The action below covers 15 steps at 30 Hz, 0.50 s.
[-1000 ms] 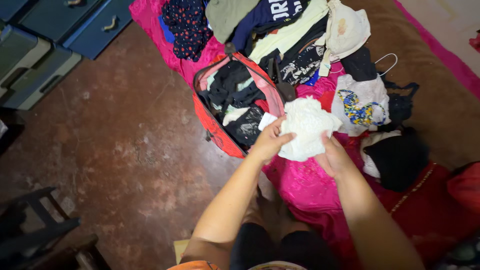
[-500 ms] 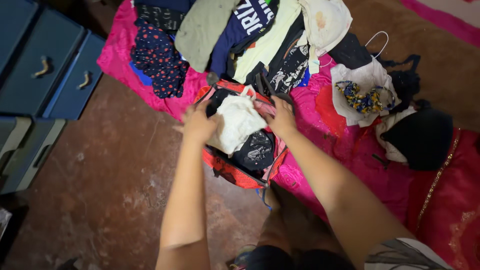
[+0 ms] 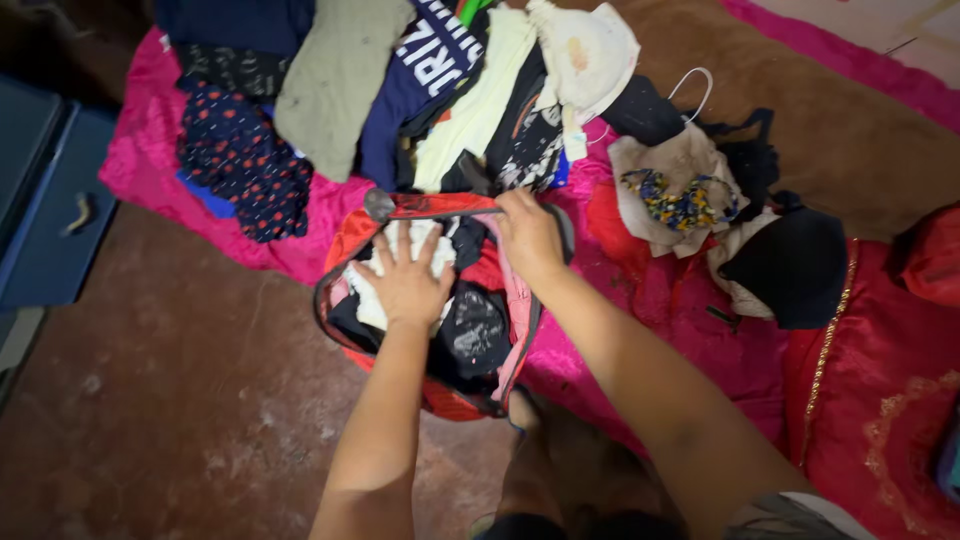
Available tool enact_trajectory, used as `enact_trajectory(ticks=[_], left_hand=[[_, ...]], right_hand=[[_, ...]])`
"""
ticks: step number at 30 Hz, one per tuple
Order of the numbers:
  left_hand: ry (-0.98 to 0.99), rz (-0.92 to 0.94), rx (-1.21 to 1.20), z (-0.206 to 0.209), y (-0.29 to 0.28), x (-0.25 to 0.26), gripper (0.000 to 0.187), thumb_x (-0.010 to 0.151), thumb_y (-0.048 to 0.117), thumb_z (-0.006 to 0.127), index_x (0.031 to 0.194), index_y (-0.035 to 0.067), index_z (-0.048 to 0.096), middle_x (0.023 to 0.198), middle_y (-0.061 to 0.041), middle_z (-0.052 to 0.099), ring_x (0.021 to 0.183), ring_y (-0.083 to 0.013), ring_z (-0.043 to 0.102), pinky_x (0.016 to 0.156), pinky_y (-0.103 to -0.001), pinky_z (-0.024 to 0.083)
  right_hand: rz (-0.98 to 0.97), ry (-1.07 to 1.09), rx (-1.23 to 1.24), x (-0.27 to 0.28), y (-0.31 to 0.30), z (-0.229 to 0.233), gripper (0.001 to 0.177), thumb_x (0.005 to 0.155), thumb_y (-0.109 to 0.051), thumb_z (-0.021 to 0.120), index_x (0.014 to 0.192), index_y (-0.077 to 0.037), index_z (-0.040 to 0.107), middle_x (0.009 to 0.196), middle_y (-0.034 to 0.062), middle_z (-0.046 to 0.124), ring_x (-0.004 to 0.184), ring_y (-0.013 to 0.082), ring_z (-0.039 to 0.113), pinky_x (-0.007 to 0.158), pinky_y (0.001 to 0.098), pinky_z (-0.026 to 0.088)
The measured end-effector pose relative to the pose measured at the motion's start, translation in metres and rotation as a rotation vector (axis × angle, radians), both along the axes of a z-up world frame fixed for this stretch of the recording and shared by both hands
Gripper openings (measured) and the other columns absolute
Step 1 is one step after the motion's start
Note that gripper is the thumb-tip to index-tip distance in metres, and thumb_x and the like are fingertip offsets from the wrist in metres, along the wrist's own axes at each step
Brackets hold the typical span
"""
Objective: The person packs various pieces of clothing, including shirts, socks, and undergarments, into a red and black bag on a bed and then zips it closed.
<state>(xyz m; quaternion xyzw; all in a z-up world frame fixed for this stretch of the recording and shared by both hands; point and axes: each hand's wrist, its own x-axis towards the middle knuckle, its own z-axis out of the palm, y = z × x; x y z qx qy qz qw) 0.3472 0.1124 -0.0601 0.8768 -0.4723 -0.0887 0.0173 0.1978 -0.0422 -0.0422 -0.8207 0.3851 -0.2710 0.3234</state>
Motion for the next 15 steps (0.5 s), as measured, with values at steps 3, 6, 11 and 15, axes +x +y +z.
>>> enact_trajectory(ticks=[3, 6, 11, 15], left_hand=[[0.057, 0.06, 0.121, 0.007, -0.012, 0.001, 0.069, 0.081, 0.057, 0.063, 0.147, 0.042, 0.048, 0.166, -0.005, 0.021, 0.152, -0.0431, 0.008, 0.104, -0.086, 0.008], [0.036, 0.075, 0.128, 0.006, -0.014, -0.001, 0.068, 0.082, 0.057, 0.063, 0.146, 0.041, 0.05, 0.167, -0.004, 0.022, 0.154, -0.0422, 0.009, 0.106, -0.085, 0.009], [0.028, 0.079, -0.013, 0.013, -0.014, -0.012, 0.065, 0.08, 0.052, 0.065, 0.144, 0.04, 0.055, 0.166, -0.008, 0.024, 0.153, -0.044, 0.009, 0.106, -0.085, 0.006], [0.051, 0.097, -0.234, 0.04, -0.004, -0.04, 0.06, 0.077, 0.046, 0.067, 0.136, 0.038, 0.06, 0.164, -0.015, 0.026, 0.152, -0.0481, 0.009, 0.108, -0.083, 0.004]], right_hand=[[0.209, -0.216, 0.435, 0.001, -0.03, -0.034, 0.03, 0.087, -0.008, 0.078, 0.115, -0.006, 0.068, 0.101, 0.013, 0.067, 0.095, 0.0278, 0.067, 0.084, 0.0394, 0.057], [0.274, -0.3, 0.795, -0.025, -0.078, -0.074, 0.057, 0.08, -0.009, 0.08, 0.133, -0.01, 0.057, 0.123, 0.0059, 0.063, 0.105, 0.0178, 0.063, 0.091, 0.0319, 0.053], [-0.252, -0.172, 0.565, -0.051, -0.201, -0.179, 0.047, 0.088, -0.017, 0.08, 0.13, -0.003, 0.063, 0.126, 0.0138, 0.069, 0.111, 0.0195, 0.066, 0.098, 0.0333, 0.054], [-0.375, -0.309, 0.151, -0.063, -0.29, -0.209, 0.053, 0.081, -0.006, 0.081, 0.128, -0.001, 0.056, 0.124, 0.0174, 0.057, 0.107, 0.0234, 0.06, 0.093, 0.0352, 0.053]])
